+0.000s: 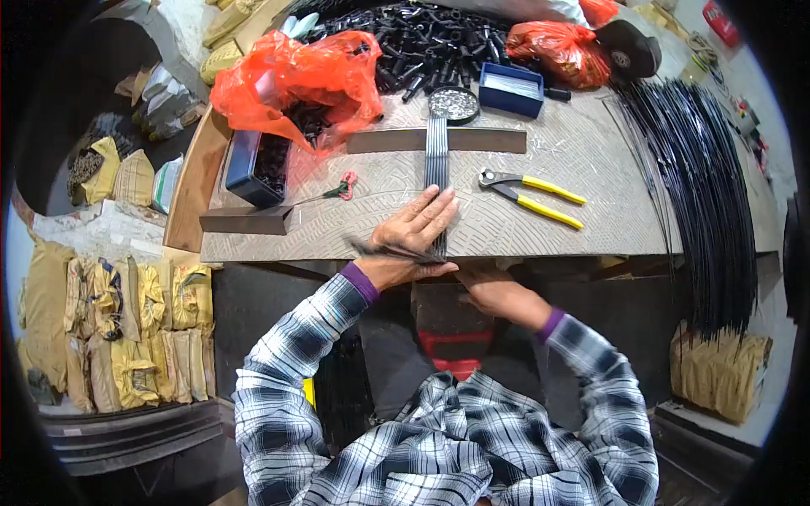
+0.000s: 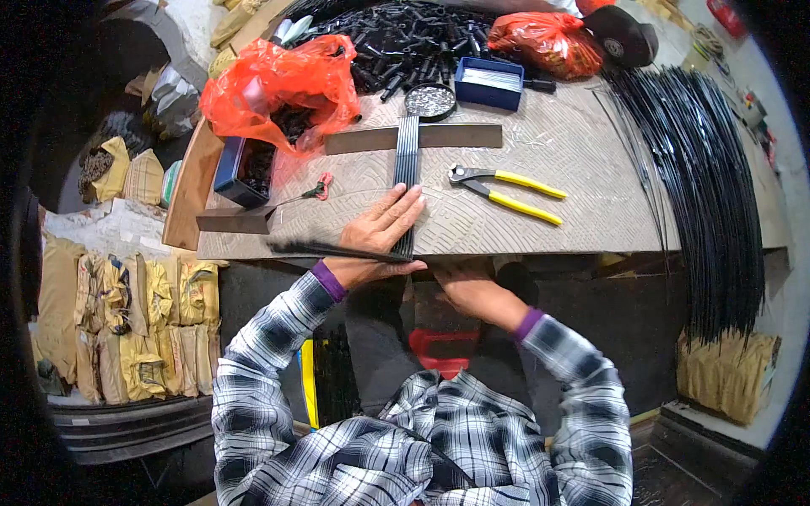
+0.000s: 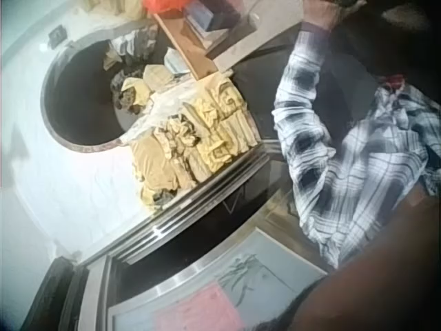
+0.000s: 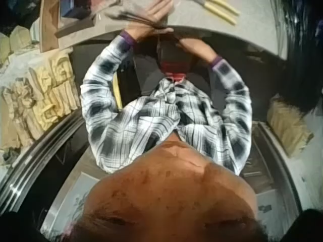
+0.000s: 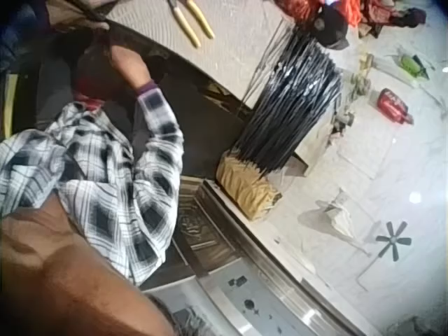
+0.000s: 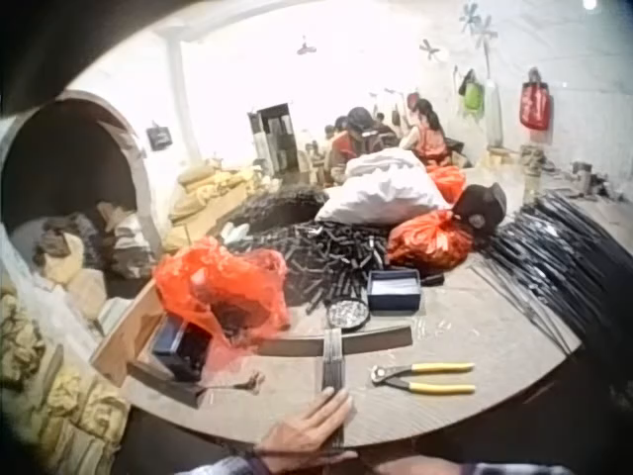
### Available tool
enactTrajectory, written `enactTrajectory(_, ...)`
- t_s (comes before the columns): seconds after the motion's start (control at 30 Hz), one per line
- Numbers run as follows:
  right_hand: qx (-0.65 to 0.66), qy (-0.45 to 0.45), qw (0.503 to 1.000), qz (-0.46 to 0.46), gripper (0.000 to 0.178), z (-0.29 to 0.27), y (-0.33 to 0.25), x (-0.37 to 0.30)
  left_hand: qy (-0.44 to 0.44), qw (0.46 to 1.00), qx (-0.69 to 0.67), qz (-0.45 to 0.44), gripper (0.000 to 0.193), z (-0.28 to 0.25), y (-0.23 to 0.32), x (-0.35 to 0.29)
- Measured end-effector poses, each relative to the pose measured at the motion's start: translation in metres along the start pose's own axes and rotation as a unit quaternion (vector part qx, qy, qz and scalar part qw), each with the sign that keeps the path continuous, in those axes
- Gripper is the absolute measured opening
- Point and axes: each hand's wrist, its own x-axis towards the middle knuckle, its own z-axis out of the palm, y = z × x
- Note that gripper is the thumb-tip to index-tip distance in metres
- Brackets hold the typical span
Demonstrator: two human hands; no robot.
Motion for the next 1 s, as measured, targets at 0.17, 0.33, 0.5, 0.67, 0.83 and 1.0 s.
enactTrajectory(0.17, 0.347, -0.267, 0.897, 0.060, 0.033, -0.157, 0.012, 0.075, -0.020, 1.000, -0.010, 0.010, 0.080, -0.007, -0.003, -0.003)
enactTrajectory(0.33, 0.252, 0.103, 0.946, 0.174, 0.016, -0.170, 0.145, 0.149, -0.055, 0.987, 0.149, 0.004, 0.057, -0.009, 0.000, 0.000)
enactTrajectory(0.5, -0.063, -0.027, 0.973, 0.219, 0.017, -0.162, 0.220, 0.179, -0.058, 0.998, 0.029, -0.017, 0.060, -0.007, -0.002, 0.003)
enactTrajectory(0.67, -0.120, -0.063, 0.964, 0.230, 0.013, -0.158, 0.231, 0.191, -0.064, 0.998, -0.006, -0.016, 0.060, -0.009, -0.005, 0.002)
enactTrajectory(0.83, -0.135, -0.111, 0.957, 0.234, 0.014, -0.161, 0.226, 0.195, -0.054, 0.998, 0.030, -0.014, 0.062, -0.007, -0.005, 0.003)
enactTrajectory(1.0, -0.141, -0.045, 0.961, 0.233, 0.011, -0.166, 0.220, 0.192, -0.042, 0.996, 0.051, -0.053, 0.064, -0.007, -0.003, 0.001)
